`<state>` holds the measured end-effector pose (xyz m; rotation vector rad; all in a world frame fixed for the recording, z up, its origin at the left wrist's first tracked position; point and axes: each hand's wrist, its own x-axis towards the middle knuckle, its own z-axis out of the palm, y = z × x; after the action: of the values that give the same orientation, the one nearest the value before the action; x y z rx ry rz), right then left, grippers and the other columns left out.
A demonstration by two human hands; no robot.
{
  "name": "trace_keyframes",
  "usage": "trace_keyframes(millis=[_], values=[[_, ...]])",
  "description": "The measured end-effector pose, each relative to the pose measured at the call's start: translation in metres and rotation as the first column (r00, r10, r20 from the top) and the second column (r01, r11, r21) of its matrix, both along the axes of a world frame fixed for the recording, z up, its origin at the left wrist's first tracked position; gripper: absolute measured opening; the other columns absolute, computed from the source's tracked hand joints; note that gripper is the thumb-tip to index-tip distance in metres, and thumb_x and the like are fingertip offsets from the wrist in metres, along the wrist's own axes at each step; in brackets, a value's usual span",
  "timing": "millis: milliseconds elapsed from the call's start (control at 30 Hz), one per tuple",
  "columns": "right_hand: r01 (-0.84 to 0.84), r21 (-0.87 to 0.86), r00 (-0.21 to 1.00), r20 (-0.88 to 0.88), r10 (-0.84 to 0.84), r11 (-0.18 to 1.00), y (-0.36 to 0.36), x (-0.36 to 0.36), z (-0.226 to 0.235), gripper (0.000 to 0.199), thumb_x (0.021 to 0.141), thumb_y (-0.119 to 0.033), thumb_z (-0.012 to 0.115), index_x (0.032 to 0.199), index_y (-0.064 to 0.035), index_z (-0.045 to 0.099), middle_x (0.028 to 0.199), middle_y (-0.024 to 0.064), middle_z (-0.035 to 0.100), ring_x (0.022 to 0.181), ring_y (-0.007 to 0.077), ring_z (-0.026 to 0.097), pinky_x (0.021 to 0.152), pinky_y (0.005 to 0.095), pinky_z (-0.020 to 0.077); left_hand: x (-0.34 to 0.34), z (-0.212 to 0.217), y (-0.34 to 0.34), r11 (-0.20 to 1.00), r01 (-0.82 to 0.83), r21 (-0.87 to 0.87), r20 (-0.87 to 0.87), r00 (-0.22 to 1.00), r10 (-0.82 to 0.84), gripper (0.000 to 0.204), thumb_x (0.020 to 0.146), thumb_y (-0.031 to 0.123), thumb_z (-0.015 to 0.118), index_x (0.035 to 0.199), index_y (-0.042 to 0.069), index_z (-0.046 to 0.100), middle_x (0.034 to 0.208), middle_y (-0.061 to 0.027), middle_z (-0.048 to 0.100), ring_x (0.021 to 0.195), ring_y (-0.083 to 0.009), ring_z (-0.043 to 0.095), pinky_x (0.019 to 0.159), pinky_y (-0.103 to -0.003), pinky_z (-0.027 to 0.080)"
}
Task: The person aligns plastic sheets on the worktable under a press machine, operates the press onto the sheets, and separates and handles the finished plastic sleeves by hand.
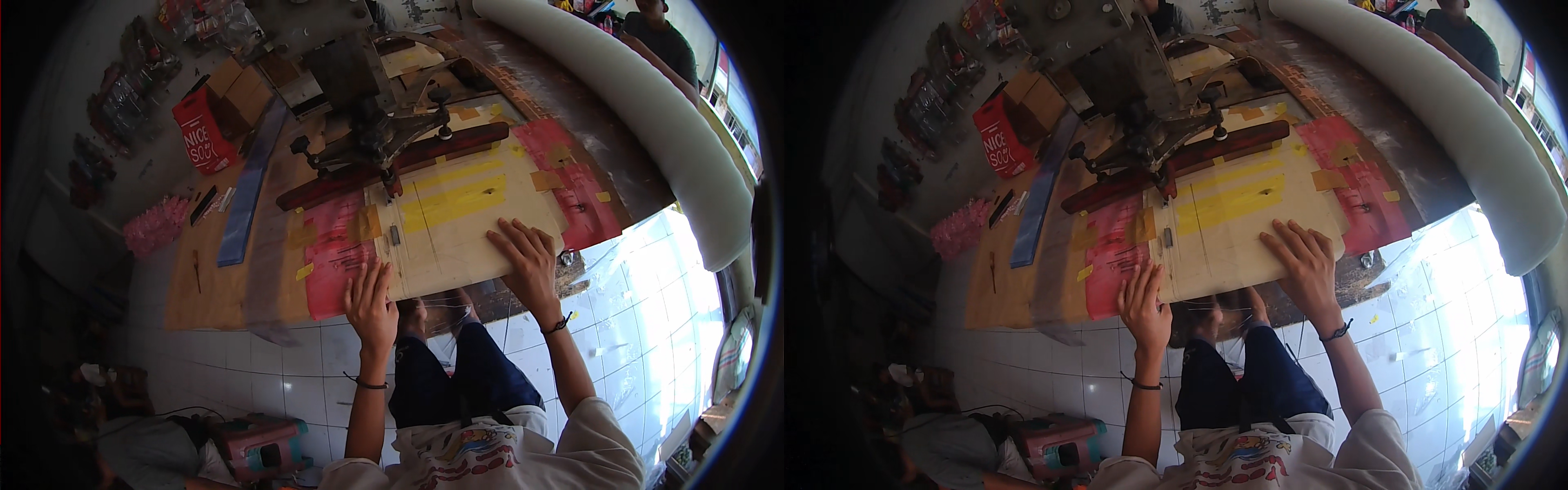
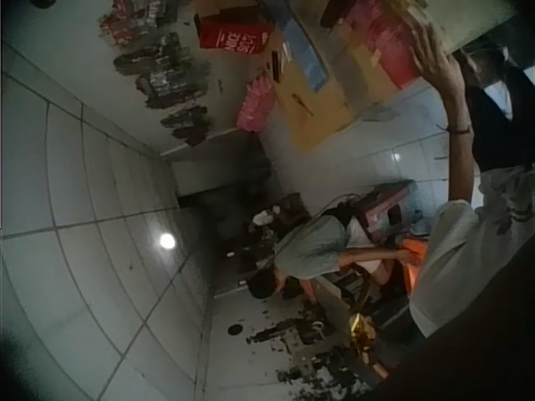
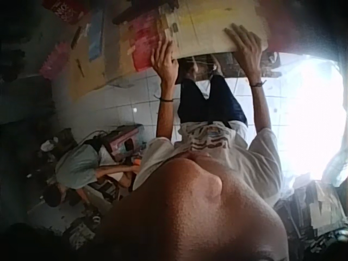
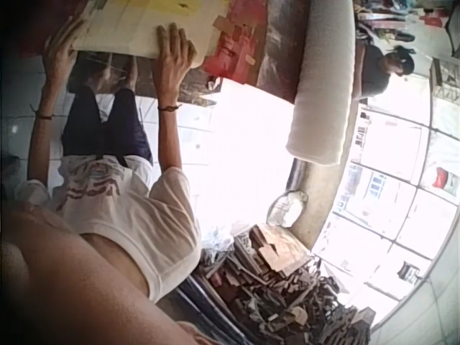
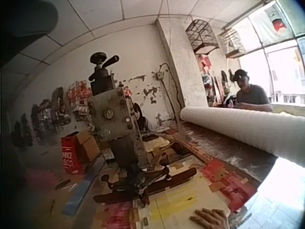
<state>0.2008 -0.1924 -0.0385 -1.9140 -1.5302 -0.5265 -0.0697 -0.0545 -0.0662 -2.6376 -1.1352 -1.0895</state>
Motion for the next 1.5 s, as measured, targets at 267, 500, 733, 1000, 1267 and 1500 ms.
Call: trace_keyframes(millis=[267,500,733,1000,1267,1500], values=[[-0.007,0.012,1.000,0.003,0.007,1.000,0.002,0.003,-0.001,0.063,0.072,-0.003,0.073,0.132,-0.0213,0.070,0.144,0.0038,0.065,0.135,0.0249,0.059,0.112,0.0454,0.0419,0.002,0.002,0.002,1.000,-0.002,0.001,0.003,1.000,0.002,0.072,0.074,-0.007,0.071,0.141,0.017,0.065,0.149,-0.0018,0.062,0.144,-0.0254,0.052,0.121,-0.048,0.033],[-0.015,0.000,1.000,0.003,0.015,1.000,-0.003,0.001,-0.004,0.062,0.072,-0.005,0.075,0.132,-0.0211,0.070,0.144,0.0041,0.065,0.135,0.0250,0.059,0.112,0.0466,0.0420,0.001,-0.001,-0.002,1.000,-0.018,0.025,0.027,0.999,0.018,0.071,0.073,-0.007,0.069,0.139,0.018,0.067,0.147,-0.0013,0.064,0.142,-0.0267,0.054,0.120,-0.049,0.034],[-0.004,-0.034,1.000,0.004,0.004,0.999,-0.006,0.003,-0.004,0.068,0.068,-0.012,0.082,0.134,-0.0226,0.068,0.146,0.0035,0.063,0.136,0.0252,0.059,0.112,0.0470,0.0424,0.006,-0.002,-0.002,0.998,-0.026,0.051,0.033,0.999,0.025,0.068,0.072,-0.006,0.070,0.136,0.018,0.068,0.142,-0.0015,0.066,0.138,-0.0267,0.057,0.118,-0.049,0.036],[0.001,-0.020,1.000,-0.001,-0.001,1.000,0.000,0.001,-0.002,0.067,0.066,-0.012,0.082,0.131,-0.0232,0.069,0.145,0.0028,0.064,0.135,0.0244,0.059,0.112,0.0467,0.0415,0.004,0.002,0.000,0.999,-0.040,0.033,-0.008,0.999,0.041,0.066,0.076,-0.003,0.072,0.138,0.019,0.066,0.142,-0.0012,0.065,0.137,-0.0269,0.056,0.117,-0.050,0.035],[0.020,-0.032,1.000,0.013,-0.019,0.999,-0.002,-0.002,-0.002,0.067,0.065,-0.013,0.083,0.130,-0.0236,0.070,0.144,0.0026,0.065,0.134,0.0254,0.059,0.112,0.0468,0.0403,-0.005,0.014,-0.006,0.997,0.080,0.018,-0.096,0.992,-0.078,0.072,0.079,-0.002,0.071,0.135,0.043,0.069,0.148,-0.0074,0.057,0.137,-0.0321,0.053,0.114,-0.053,0.034],[-0.120,-0.185,0.991,-0.087,0.105,0.975,-0.016,-0.004,0.031,0.068,0.076,-0.026,0.086,0.141,-0.0232,0.064,0.155,0.0098,0.054,0.140,0.0305,0.052,0.116,0.0481,0.0375,-0.006,0.018,-0.008,0.998,0.063,0.004,-0.082,0.995,-0.062,0.074,0.075,-0.003,0.069,0.133,0.042,0.071,0.148,-0.0061,0.057,0.138,-0.0307,0.052,0.112,-0.050,0.034]])
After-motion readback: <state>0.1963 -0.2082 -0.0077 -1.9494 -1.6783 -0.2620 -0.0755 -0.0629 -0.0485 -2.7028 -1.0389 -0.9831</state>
